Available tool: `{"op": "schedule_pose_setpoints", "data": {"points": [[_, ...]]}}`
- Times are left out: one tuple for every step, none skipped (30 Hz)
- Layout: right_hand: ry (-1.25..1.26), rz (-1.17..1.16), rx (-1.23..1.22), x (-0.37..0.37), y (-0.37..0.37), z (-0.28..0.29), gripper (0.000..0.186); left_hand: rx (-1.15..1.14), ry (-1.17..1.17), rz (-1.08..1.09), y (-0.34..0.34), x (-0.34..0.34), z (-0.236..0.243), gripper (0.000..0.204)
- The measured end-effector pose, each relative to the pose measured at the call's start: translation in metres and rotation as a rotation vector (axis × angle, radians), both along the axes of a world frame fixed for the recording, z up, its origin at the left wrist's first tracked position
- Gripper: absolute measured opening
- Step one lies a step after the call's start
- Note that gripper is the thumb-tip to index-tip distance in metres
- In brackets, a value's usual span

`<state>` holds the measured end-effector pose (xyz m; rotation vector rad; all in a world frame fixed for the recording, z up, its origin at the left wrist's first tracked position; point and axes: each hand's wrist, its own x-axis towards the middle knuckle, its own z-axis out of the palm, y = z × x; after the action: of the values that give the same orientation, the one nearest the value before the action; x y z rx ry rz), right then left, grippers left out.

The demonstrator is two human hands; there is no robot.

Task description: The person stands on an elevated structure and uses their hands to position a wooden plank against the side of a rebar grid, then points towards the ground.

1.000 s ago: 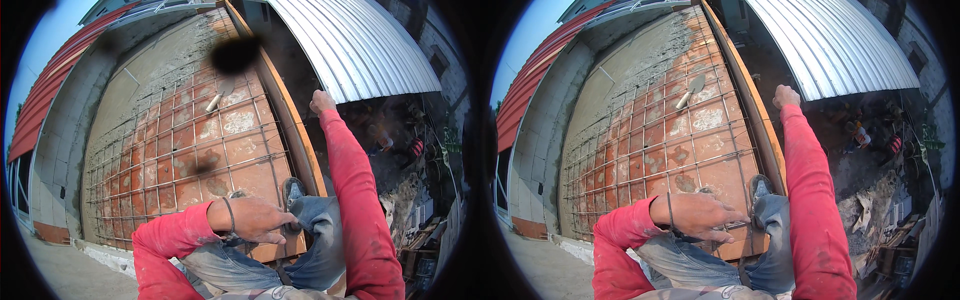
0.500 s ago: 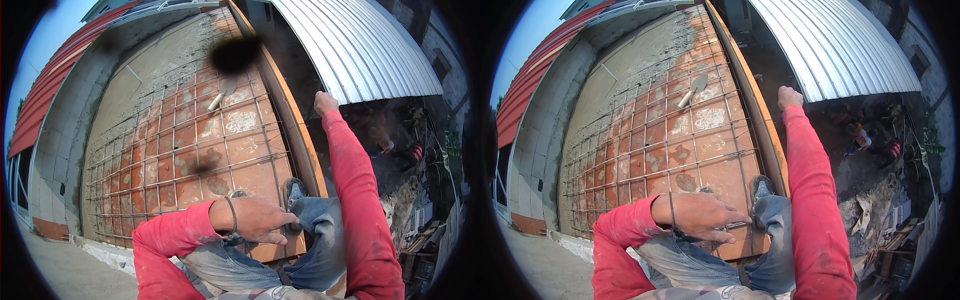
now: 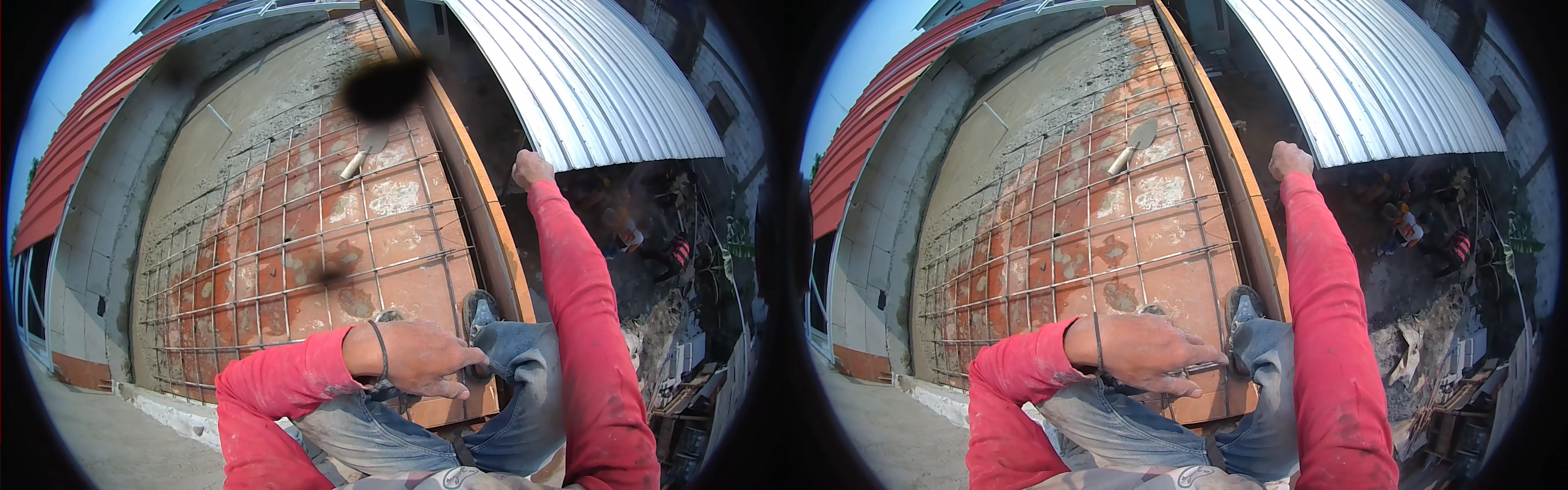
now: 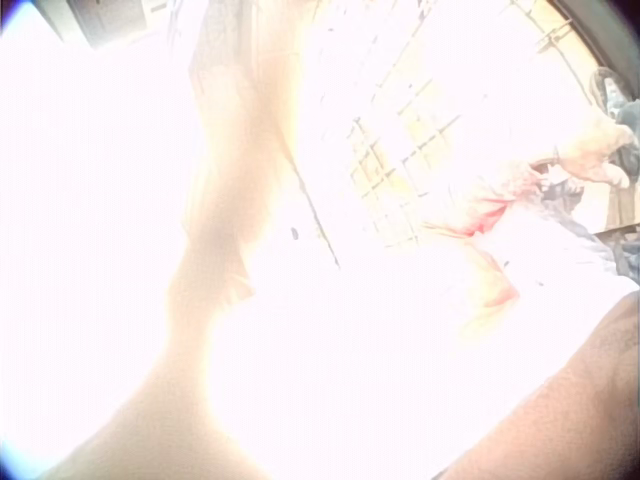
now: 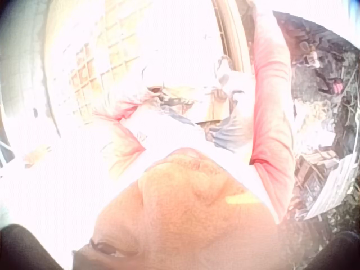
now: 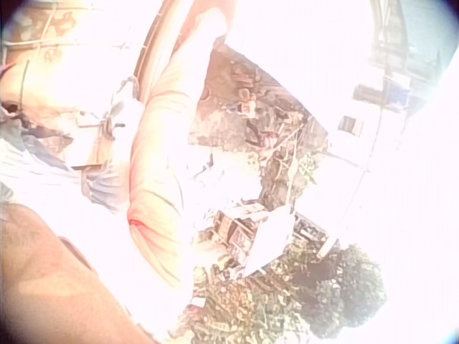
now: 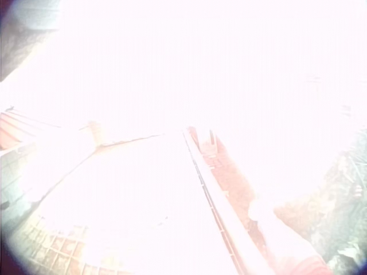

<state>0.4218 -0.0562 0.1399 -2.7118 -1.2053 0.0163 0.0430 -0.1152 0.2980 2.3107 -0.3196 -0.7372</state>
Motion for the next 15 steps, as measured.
{"op": "schedule_pose_setpoints", "data": {"points": [[0.002, -0.008, -0.017, -0.002, 0.001, 0.001, 0.023, 0.0, 0.001, 0.001, 0.0, 0.0, -0.001, 0.059], [0.005, -0.015, -0.034, -0.006, 0.0, 0.005, 0.023, -0.002, -0.002, 0.004, 0.0, -0.001, -0.001, 0.059], [0.007, -0.013, -0.034, -0.007, 0.0, 0.006, 0.023, -0.004, -0.005, 0.007, 0.0, -0.002, -0.001, 0.059], [0.008, -0.008, -0.044, -0.009, 0.0, 0.006, 0.023, -0.004, -0.004, 0.009, 0.0, -0.002, -0.002, 0.059], [0.006, -0.005, -0.054, -0.008, -0.001, 0.008, 0.024, -0.003, 0.0, 0.005, 0.0, -0.001, -0.002, 0.059], [0.005, -0.006, -0.054, -0.007, -0.001, 0.007, 0.024, -0.002, 0.004, 0.002, 0.0, -0.001, -0.002, 0.059], [0.01, -0.012, -0.059, -0.005, -0.001, 0.006, 0.024, -0.002, 0.003, 0.001, 0.0, -0.001, -0.003, 0.059], [0.016, -0.018, -0.063, -0.004, -0.001, 0.006, 0.024, -0.008, -0.005, 0.002, 0.0, -0.001, -0.004, 0.059], [0.015, -0.018, -0.063, -0.003, -0.002, 0.006, 0.024, -0.013, -0.013, 0.003, 0.0, -0.001, -0.004, 0.06], [0.017, -0.021, -0.073, -0.002, -0.002, 0.005, 0.024, -0.014, -0.014, 0.003, 0.0, -0.001, -0.004, 0.06], [0.02, -0.022, -0.082, -0.003, -0.002, 0.006, 0.025, -0.014, -0.013, 0.001, 0.0, -0.001, -0.004, 0.06], [0.021, -0.021, -0.082, -0.004, -0.002, 0.007, 0.025, -0.015, -0.012, -0.002, 0.0, -0.001, -0.004, 0.06], [0.029, -0.016, -0.087, -0.005, -0.003, 0.009, 0.025, -0.015, -0.012, -0.001, 0.001, -0.001, -0.003, 0.06], [0.037, -0.011, -0.092, -0.007, -0.004, 0.011, 0.025, -0.02, -0.022, 0.0, 0.001, -0.001, -0.003, 0.06], [0.037, -0.009, -0.092, -0.01, -0.005, 0.012, 0.025, -0.025, -0.033, 0.001, 0.001, -0.002, -0.003, 0.06]]}}
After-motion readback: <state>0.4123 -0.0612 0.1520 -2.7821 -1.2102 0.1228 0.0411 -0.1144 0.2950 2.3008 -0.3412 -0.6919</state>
